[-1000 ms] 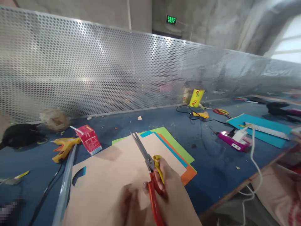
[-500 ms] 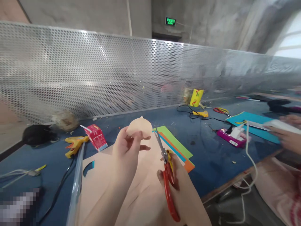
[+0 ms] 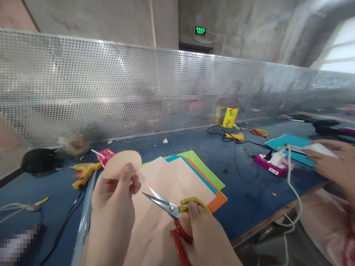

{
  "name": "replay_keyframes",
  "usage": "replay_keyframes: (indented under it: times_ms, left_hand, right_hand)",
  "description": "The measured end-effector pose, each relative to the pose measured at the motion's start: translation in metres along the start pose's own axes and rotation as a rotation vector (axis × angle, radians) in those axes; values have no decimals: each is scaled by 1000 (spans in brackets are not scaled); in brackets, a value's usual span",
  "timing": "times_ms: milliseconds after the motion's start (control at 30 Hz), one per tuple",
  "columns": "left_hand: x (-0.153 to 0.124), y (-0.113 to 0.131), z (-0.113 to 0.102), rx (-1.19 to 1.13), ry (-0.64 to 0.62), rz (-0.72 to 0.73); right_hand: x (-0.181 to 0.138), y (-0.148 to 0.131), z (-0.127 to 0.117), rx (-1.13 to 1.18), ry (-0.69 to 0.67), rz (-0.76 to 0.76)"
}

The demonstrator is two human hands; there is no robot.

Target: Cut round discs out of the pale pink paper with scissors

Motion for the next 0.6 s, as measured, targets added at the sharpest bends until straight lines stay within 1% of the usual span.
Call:
replay_keyframes:
  times_ms: [67, 167, 233, 333, 433, 500, 600]
  left_hand:
    - [7, 7, -1, -39, 60, 26]
    - [18, 22, 1, -65, 90, 75]
    - [23, 34, 5, -59, 76, 116]
    - [27, 43, 13, -60, 28, 145]
    - [28, 39, 17, -72, -32, 132]
    - [28, 30, 14, -75, -60, 111]
    - [27, 12, 9, -70, -89, 78]
  right_hand:
    - [2, -4, 7, -10, 28, -10]
    - [9, -9, 14, 3, 82, 41]
    - [13, -15, 19, 8, 101, 54]
    - [17, -24, 24, 12, 120, 6]
    - [16, -20, 18, 89, 149, -11]
    - [13, -10, 9, 184, 152, -9]
    - [6, 6, -12, 252, 216, -9]
Point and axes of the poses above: each hand's wrist, its own x-axis towards the middle knuckle, its own z-axis out of the palm, y = z × x, the point moved 5 cm from there along x, towards the middle knuckle, and after that the axes turned 15 degrees about -y, right-handed, at the moved point
